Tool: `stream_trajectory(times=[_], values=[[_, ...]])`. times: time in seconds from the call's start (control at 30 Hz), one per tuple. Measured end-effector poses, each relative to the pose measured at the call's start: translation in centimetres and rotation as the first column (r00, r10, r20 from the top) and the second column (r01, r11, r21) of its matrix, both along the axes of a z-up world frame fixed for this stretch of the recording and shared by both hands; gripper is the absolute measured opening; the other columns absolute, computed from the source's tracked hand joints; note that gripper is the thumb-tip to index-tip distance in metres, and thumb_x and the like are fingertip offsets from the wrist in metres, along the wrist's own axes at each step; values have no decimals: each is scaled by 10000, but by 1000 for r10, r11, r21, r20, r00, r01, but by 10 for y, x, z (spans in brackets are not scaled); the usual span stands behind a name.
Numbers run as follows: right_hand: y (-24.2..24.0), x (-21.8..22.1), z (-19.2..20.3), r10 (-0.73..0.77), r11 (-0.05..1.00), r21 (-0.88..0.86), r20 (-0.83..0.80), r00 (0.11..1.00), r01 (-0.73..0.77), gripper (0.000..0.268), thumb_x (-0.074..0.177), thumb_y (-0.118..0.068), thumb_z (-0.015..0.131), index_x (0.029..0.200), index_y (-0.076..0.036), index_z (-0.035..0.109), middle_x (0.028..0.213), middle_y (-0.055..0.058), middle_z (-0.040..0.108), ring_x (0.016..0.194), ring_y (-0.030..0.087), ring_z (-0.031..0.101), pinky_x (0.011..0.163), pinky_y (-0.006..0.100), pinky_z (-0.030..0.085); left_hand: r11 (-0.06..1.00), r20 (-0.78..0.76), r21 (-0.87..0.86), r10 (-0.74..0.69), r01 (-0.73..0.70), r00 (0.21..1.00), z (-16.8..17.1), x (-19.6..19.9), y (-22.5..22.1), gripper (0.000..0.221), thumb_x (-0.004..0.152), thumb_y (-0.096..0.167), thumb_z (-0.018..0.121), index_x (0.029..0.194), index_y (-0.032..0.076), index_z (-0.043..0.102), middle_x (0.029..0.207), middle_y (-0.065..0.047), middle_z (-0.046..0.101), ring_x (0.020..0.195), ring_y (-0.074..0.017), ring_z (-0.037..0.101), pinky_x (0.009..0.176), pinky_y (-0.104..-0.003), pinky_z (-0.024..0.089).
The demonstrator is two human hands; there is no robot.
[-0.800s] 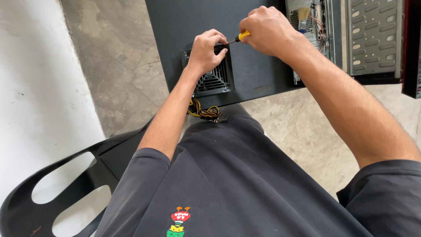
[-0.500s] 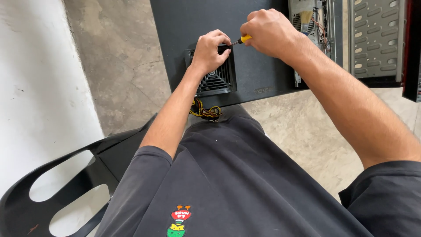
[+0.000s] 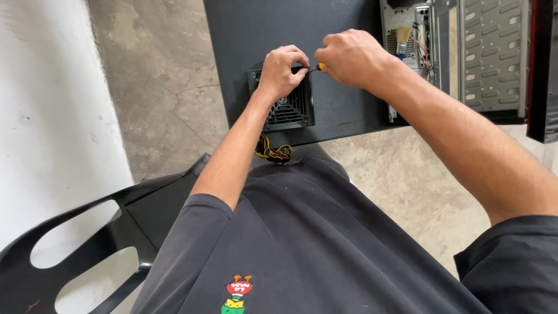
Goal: The person is disassembling a computer power supply unit by removing the screws from the casing and fan grill using a screwdriver.
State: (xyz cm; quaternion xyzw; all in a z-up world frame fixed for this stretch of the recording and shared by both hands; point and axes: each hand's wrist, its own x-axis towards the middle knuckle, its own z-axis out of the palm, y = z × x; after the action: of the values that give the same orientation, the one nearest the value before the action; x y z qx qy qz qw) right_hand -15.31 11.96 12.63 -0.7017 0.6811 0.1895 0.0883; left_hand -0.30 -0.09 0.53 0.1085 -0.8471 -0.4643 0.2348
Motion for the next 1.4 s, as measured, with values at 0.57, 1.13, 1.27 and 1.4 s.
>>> stream_trajectory(times=[0.57,1.13,1.27,1.4], values=[[7,-10,19,-175,983,-39,115,978,180,209,999,-314,699,1009,-112,751,928,98,682,734,369,688,631,495,557,967,206,-231,154,-105,966,-11,-5,20,81,879,263,703,892,197,658,943,43,682,893,-217,675,1011,-571,369],[150,46,-18,-456,579,-106,780,429,808,213,932,-187,795,1101,-57,780,1030,82,777,904,179,710,809,300,567,854,26,124,506,-505,862,-41,-13,-176,237,739,106,859,910,203,726,740,40,826,650,-50,776,671,-223,603],[169,53,-36,-540,401,55,820,188,914,192,924,-203,780,1061,-69,793,997,58,779,909,155,712,803,269,531,867,166,-283,465,-409,870,-65,-36,-228,156,808,179,878,788,239,735,850,54,715,831,-178,667,658,-426,483],[169,47,-33,-599,322,154,797,75,934,177,906,-193,793,1047,-87,800,975,35,783,866,123,704,755,234,523,795,295,-569,435,-210,851,-88,-57,-247,185,830,264,951,805,206,777,986,-1,677,1055,-272,607,884,-629,368]])
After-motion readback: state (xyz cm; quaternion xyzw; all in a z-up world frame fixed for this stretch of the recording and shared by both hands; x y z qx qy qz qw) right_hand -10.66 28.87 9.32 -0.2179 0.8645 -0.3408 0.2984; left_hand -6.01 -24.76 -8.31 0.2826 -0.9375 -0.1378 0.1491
